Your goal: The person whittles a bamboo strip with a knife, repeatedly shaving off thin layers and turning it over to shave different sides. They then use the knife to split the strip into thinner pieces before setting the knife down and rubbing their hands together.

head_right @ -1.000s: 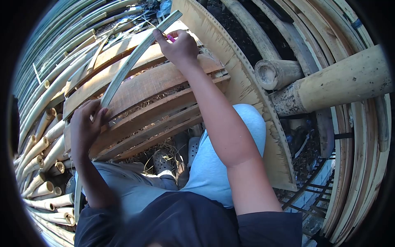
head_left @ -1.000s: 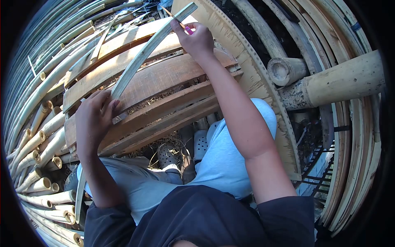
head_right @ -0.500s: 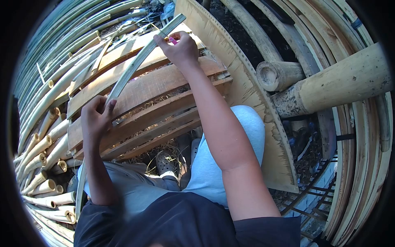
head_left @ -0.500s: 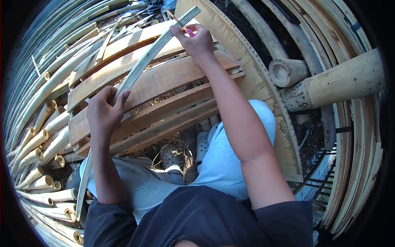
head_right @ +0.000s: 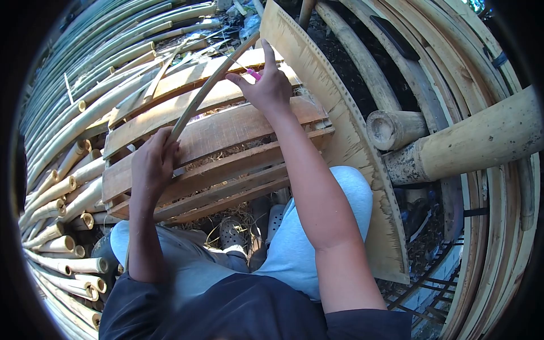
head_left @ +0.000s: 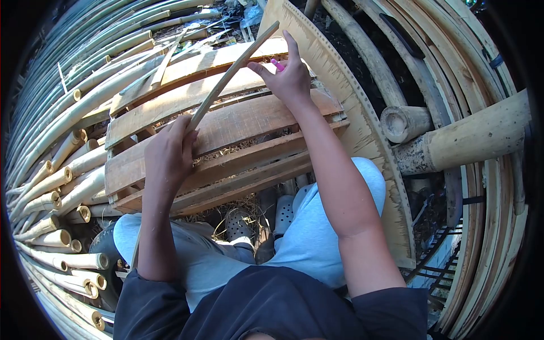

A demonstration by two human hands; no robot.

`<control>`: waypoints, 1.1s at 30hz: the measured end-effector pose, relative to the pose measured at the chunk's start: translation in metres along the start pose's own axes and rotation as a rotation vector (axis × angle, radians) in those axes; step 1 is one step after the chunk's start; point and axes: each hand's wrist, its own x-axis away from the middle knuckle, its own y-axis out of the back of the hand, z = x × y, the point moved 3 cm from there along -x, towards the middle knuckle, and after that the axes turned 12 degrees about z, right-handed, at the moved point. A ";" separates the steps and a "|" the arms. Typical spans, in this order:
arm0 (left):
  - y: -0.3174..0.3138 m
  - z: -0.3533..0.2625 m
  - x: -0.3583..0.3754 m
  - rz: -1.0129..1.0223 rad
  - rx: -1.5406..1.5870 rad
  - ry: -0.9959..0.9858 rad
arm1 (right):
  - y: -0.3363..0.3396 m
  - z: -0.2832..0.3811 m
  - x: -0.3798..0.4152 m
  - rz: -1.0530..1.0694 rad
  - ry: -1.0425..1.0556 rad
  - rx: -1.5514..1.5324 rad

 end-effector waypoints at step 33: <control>0.043 0.012 0.002 0.168 0.080 0.041 | 0.044 0.050 0.020 0.039 0.609 0.508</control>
